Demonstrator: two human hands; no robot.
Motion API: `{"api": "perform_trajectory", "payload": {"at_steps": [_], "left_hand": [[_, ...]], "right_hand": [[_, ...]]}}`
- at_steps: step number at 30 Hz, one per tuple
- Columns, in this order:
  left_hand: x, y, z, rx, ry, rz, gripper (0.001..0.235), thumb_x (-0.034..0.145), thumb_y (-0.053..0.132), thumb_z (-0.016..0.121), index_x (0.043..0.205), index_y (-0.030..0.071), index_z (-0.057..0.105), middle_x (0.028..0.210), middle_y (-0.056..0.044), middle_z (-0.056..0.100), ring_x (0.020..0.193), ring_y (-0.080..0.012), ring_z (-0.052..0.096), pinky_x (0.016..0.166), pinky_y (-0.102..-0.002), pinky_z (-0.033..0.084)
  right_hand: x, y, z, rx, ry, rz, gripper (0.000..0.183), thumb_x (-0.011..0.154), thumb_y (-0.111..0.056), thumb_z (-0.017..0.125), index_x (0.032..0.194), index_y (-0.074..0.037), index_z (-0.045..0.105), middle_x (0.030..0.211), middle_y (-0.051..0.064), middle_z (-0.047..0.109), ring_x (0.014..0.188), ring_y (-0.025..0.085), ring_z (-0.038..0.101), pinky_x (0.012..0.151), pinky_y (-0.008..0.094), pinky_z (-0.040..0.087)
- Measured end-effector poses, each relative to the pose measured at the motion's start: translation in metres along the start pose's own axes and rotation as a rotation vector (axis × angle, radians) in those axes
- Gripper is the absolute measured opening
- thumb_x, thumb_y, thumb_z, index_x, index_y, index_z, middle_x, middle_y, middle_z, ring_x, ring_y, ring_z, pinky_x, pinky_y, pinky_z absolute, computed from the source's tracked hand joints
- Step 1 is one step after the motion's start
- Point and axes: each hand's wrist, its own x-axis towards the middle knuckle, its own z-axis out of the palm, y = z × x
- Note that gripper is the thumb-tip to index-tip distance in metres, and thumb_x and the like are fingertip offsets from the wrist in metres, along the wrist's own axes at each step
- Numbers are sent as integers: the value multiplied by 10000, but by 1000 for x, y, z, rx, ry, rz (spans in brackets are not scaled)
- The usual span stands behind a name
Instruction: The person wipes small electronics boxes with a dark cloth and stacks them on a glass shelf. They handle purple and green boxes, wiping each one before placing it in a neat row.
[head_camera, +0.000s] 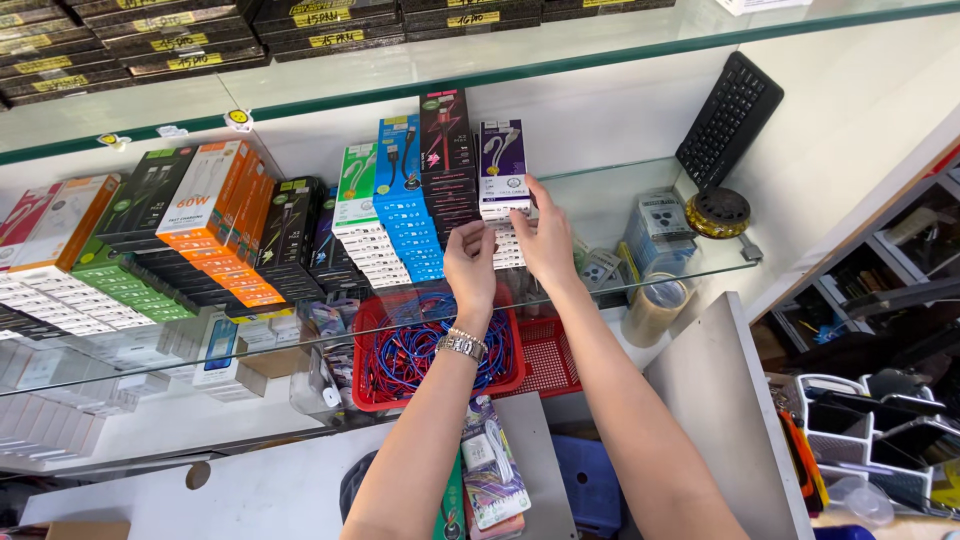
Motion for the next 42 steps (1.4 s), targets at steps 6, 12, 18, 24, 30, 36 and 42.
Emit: {"api": "perform_trajectory", "payload": {"at_steps": [6,12,18,24,30,36,42], "left_hand": [[16,-2,1,33,-49,-175,213,971,113,667,1070,-73,696,872,-125,777,709,-140,757,604,-252,630],[22,4,4,39,-54,-217,230,966,160,679,1010,-58,740,807,-110,784,652,-133,754,543,-251,604],[25,4,6,38,-35,-229,236,965,164,689,979,-66,741,800,-121,782,663,-143,759,546,-254,602],[22,9,7,49,-24,-210,291,960,217,688,959,-69,740,803,-122,785,680,-151,769,565,-260,627],[24,17,7,63,-13,-229,409,949,329,704,893,-73,756,769,-137,781,653,-157,774,570,-263,628],[26,20,10,46,-4,-273,417,944,333,709,874,-75,753,755,-144,776,633,-161,765,551,-268,616],[27,18,9,64,-13,-265,410,949,335,701,865,-63,752,751,-138,779,634,-155,767,551,-263,619]], "right_hand": [[24,11,-12,-44,-85,-103,570,942,-222,686,1476,-139,505,1385,140,632,1315,299,565,1053,411,493],[29,9,-19,-84,-171,-223,494,979,-226,685,1451,-153,559,1524,170,529,1401,358,485,1142,450,376],[32,1,-29,-46,-246,-170,472,986,-243,647,1439,-154,549,1500,157,572,1421,343,510,1160,432,395],[22,-3,-14,-36,-112,-266,513,964,-186,691,1437,-75,525,1496,260,508,1385,413,490,1097,454,432],[7,-5,-3,-57,24,-234,459,976,-126,674,1412,-70,543,1431,235,604,1285,401,616,1035,431,520],[10,-4,-2,-43,9,-157,439,976,-136,673,1391,-64,549,1388,223,631,1259,396,629,1020,428,523],[16,1,-9,29,-33,-226,449,984,-126,681,1402,-54,532,1421,224,617,1299,382,622,1080,420,511]]}}
